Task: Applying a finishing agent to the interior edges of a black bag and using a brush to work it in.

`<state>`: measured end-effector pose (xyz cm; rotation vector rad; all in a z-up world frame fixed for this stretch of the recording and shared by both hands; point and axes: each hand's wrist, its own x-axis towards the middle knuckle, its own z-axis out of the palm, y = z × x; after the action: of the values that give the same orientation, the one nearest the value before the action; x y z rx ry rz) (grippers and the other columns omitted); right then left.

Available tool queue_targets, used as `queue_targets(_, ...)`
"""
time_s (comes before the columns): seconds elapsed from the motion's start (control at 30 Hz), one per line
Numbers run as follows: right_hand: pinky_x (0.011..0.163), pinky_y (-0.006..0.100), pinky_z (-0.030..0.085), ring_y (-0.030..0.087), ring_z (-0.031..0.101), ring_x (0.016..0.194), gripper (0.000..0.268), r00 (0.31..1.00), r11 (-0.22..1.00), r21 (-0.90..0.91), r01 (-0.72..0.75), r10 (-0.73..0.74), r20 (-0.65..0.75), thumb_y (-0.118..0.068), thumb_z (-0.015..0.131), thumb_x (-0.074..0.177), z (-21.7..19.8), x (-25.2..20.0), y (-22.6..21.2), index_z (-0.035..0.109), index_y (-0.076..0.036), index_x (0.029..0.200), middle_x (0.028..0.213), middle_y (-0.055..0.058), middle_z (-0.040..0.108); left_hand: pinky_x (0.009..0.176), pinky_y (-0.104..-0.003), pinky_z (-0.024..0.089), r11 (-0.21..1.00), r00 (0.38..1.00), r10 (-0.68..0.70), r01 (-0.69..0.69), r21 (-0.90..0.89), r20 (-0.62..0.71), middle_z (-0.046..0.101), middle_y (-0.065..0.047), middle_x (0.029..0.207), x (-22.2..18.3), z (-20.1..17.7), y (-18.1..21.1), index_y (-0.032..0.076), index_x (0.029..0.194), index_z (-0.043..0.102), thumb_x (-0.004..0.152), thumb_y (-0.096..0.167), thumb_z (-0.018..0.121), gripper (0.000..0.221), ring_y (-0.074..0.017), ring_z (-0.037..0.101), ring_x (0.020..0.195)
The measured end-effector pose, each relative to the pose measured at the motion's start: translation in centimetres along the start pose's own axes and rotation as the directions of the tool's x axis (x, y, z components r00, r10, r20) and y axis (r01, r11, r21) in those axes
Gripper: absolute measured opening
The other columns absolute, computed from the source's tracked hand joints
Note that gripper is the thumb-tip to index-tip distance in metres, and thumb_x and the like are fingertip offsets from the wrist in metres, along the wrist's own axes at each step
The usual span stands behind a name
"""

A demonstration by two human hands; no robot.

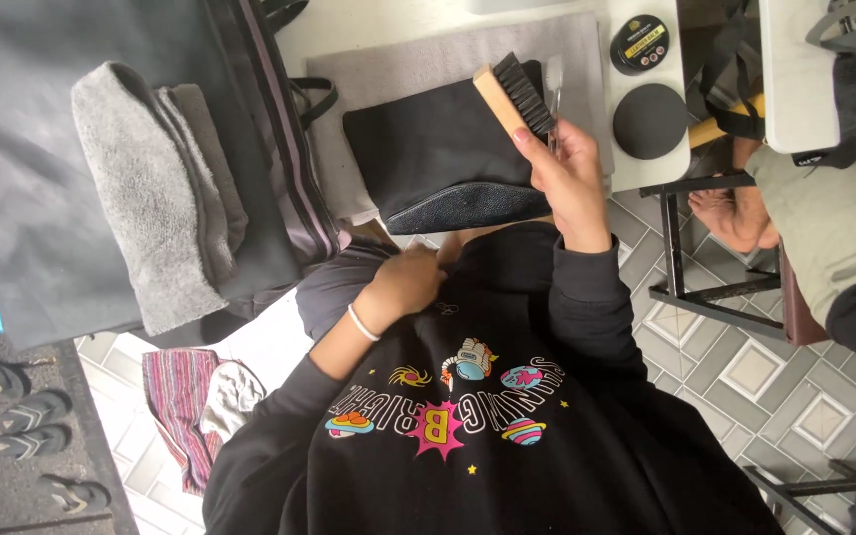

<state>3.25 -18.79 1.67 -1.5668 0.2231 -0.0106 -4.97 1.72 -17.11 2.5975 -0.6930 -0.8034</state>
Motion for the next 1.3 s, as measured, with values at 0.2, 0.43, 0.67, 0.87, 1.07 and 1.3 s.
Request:
queue_targets(0.2,0.041,0.013,0.030,-0.004,0.040,0.046,0.017,1.000,1.000,-0.015,0.011,-0.011,0.005,-0.018,0.076,0.102,-0.2,0.2,1.0,0.065,-0.008,0.094,0.065,-0.010,0.042,0.063,-0.045,0.055,0.813,0.930,0.250,-0.353,-0.463,-0.269,0.071,-0.018,0.080,-7.7,-19.4,8.0,0.005,0.090,0.069,0.094,0.017,0.060,0.015,-0.0404,0.072,0.076)
queue_targets(0.43,0.043,0.015,0.022,-0.002,0.031,0.054,0.013,0.998,0.992,0.124,-0.027,0.019,0.067,-0.012,0.072,0.098,-1.1,0.3,1.9,0.068,-0.005,0.109,0.078,-0.008,0.053,0.080,-0.043,0.052,0.995,0.483,-0.100,0.057,-0.082,-0.870,0.057,-0.018,0.109,0.9,-20.8,4.6,-0.001,0.110,0.062,0.093,0.010,0.070,0.022,-0.0330,0.060,0.091)
queue_targets(0.67,0.044,0.015,0.025,-0.002,0.033,0.053,0.018,0.996,0.995,0.084,-0.054,0.048,0.072,-0.014,0.072,0.097,-1.2,0.2,1.4,0.068,-0.003,0.112,0.079,-0.006,0.057,0.096,-0.043,0.044,0.944,0.504,-0.208,0.327,-0.038,-0.838,0.047,-0.022,0.136,7.1,-18.4,1.0,-0.004,0.140,0.054,0.096,0.074,0.061,0.090,-0.0369,0.052,0.116)
queue_targets(0.87,0.044,0.015,0.024,-0.002,0.033,0.053,0.016,0.996,0.995,0.075,-0.059,0.053,0.076,-0.014,0.072,0.097,-1.2,0.2,1.2,0.069,-0.004,0.109,0.078,-0.006,0.058,0.088,-0.039,0.046,0.904,0.431,-0.233,0.427,-0.030,-0.872,0.051,-0.025,0.131,8.7,-18.6,0.5,-0.016,0.131,0.054,0.094,0.081,0.057,0.103,-0.0332,0.054,0.103)
queue_targets(1.07,0.044,0.015,0.027,-0.003,0.037,0.054,0.017,0.996,0.999,0.030,-0.023,0.020,0.086,-0.013,0.072,0.097,-1.3,0.2,1.3,0.068,-0.004,0.111,0.084,-0.003,0.065,0.112,-0.050,0.042,0.933,0.460,-0.205,0.359,-0.031,-0.864,0.034,-0.026,0.156,9.1,-19.3,0.0,-0.010,0.146,0.039,0.103,0.067,0.061,0.091,-0.0376,0.052,0.133)
queue_targets(1.3,0.043,0.015,0.025,-0.003,0.034,0.053,0.020,0.996,0.998,0.053,-0.033,0.028,0.088,-0.014,0.073,0.097,-1.2,0.3,1.4,0.068,-0.003,0.112,0.079,-0.005,0.061,0.133,-0.050,0.023,0.916,0.490,-0.244,0.400,-0.034,-0.837,0.012,-0.036,0.163,10.3,-18.6,-1.4,-0.019,0.155,0.026,0.109,0.054,0.073,0.098,-0.0480,0.017,0.157)
